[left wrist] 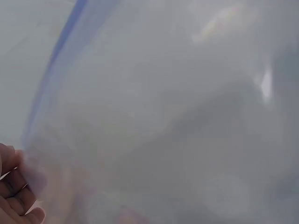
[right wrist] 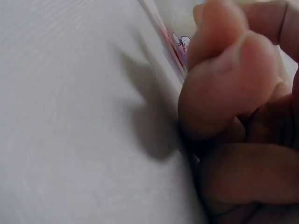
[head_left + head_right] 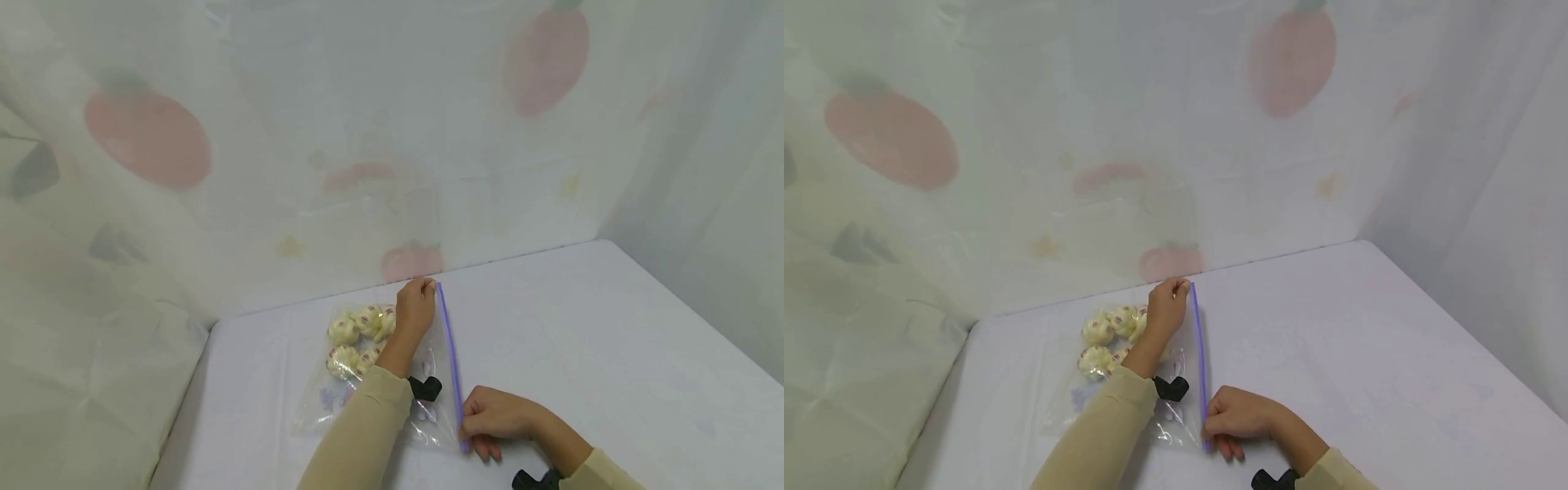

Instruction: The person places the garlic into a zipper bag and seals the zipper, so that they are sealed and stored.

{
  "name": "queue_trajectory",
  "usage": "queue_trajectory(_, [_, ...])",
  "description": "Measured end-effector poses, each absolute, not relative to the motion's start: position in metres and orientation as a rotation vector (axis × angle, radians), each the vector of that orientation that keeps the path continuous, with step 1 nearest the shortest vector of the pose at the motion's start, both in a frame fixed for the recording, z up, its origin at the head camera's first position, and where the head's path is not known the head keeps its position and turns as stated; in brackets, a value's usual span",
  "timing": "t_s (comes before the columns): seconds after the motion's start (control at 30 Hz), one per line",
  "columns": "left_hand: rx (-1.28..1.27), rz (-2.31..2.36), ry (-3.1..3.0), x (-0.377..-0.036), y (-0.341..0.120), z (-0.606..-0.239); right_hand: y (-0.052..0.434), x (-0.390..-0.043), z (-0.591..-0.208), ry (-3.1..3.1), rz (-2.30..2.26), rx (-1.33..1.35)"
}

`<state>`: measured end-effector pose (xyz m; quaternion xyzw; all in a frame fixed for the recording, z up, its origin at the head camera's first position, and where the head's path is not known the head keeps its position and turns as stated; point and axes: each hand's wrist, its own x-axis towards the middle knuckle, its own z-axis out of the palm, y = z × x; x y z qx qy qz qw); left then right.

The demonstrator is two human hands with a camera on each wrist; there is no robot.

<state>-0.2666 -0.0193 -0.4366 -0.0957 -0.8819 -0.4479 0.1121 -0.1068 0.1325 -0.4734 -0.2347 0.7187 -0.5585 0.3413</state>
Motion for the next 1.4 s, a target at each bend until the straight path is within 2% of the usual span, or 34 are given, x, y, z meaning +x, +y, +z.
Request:
queue_trajectory(0.2, [-0.294, -1.403, -2.646, -0.264, -0.033, -0.424, 0.128, -0.113, -0.475, 1.921, -1.535, -0.482])
queue_trajectory(0.37, [-0.276, -1.408, -2.622, -0.26, -0.062, -0.412, 0.128, -0.118, -0.478, 1.995, -1.583, -0.363])
queue_trajectory(0.63, [-0.107, -1.334, -2.712, -0.241, -0.152, -0.411, 0.137, -0.128, -0.48, 2.176, -1.619, -0.172])
queue_trajectory(0.87, [0.15, -1.403, -2.782, -0.218, -0.224, -0.439, 0.143, -0.156, -0.473, 2.342, -1.583, -0.036])
queue_trajectory(1.07, [0.203, -1.588, -2.823, -0.208, -0.239, -0.466, 0.153, -0.177, -0.475, 2.391, -1.679, 0.08])
queue_trajectory(1.4, [0.225, -1.758, -2.844, -0.203, -0.239, -0.48, 0.163, -0.189, -0.484, 2.324, -1.928, 0.134])
